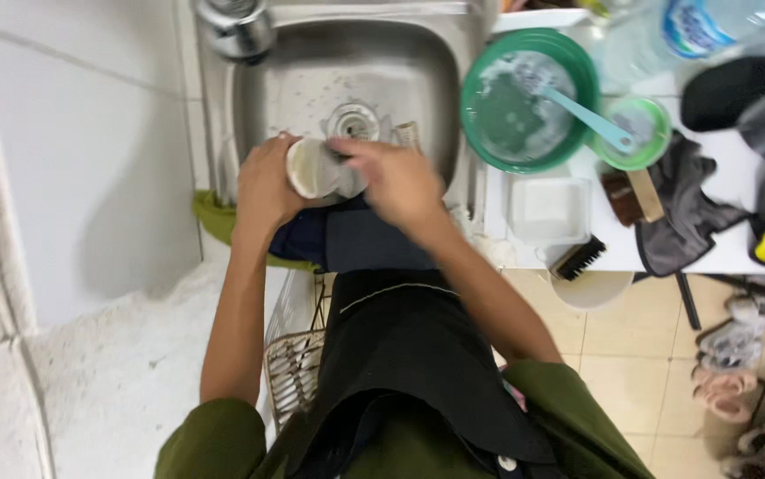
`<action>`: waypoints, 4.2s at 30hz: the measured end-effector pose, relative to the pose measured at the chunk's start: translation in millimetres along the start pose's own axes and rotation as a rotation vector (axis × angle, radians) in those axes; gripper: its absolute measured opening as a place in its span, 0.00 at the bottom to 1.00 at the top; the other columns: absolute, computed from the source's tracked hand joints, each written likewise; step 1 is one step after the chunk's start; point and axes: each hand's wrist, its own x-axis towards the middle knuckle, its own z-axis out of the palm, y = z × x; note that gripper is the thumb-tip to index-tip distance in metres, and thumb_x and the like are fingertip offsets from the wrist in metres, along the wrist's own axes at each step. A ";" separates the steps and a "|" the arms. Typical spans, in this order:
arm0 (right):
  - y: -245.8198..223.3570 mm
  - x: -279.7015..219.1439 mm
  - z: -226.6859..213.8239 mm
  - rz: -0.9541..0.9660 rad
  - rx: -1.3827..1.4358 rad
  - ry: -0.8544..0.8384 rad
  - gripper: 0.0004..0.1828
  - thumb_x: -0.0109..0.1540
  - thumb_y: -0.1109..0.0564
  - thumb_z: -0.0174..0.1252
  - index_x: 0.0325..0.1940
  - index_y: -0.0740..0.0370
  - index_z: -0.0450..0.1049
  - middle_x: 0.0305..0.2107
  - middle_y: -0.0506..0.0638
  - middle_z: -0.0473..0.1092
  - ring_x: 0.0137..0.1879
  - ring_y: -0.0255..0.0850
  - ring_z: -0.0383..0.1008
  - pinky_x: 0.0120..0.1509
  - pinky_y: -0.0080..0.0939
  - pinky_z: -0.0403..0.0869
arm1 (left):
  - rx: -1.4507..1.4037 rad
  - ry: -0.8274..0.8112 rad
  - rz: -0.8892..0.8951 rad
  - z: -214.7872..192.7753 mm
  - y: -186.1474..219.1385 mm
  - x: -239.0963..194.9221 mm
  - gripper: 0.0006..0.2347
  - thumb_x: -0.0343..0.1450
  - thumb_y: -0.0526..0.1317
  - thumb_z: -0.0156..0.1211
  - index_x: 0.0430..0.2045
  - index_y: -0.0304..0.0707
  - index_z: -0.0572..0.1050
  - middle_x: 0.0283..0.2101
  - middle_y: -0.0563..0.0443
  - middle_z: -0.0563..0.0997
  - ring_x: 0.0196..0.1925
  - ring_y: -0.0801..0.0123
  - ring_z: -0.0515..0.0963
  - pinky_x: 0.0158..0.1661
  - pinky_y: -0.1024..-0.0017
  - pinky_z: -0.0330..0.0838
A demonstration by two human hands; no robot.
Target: The person scrubs a white sneaker with a brush and soap in a sink, rinses it under running water, and repeats the process. They use a sponge and a brush to clean the shoe's surface and sole.
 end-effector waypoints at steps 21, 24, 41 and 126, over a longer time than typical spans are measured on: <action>-39.3 29.1 74.1 -0.403 -0.220 0.049 0.08 0.73 0.56 0.62 0.49 0.46 0.86 0.33 0.48 0.84 0.34 0.52 0.85 0.33 0.45 0.79 | -0.231 -0.052 0.213 -9.8 -97.5 14.2 0.41 0.52 0.43 0.86 0.64 0.33 0.77 0.52 0.31 0.85 0.58 0.28 0.78 0.58 0.38 0.74; -16.8 49.4 87.2 -0.359 -0.377 0.114 0.12 0.77 0.51 0.59 0.60 0.35 0.85 0.31 0.44 0.82 0.29 0.48 0.82 0.33 0.45 0.78 | -0.342 -0.028 0.235 -8.1 -96.3 12.7 0.37 0.55 0.37 0.86 0.62 0.34 0.78 0.50 0.32 0.86 0.57 0.27 0.79 0.59 0.41 0.74; -17.1 45.7 129.8 -0.162 -0.291 0.074 0.12 0.74 0.51 0.61 0.39 0.49 0.86 0.24 0.48 0.80 0.28 0.55 0.82 0.31 0.50 0.77 | -0.512 -0.029 0.184 -13.4 -116.5 6.2 0.33 0.59 0.41 0.86 0.60 0.37 0.80 0.50 0.33 0.86 0.58 0.26 0.81 0.59 0.34 0.75; 91.8 78.4 176.9 0.364 -0.437 -0.028 0.20 0.77 0.47 0.54 0.73 0.39 0.77 0.46 0.53 0.85 0.50 0.57 0.86 0.53 0.65 0.83 | -0.648 0.008 0.090 9.7 -180.2 6.2 0.45 0.52 0.43 0.93 0.67 0.32 0.75 0.62 0.25 0.80 0.70 0.23 0.74 0.72 0.30 0.64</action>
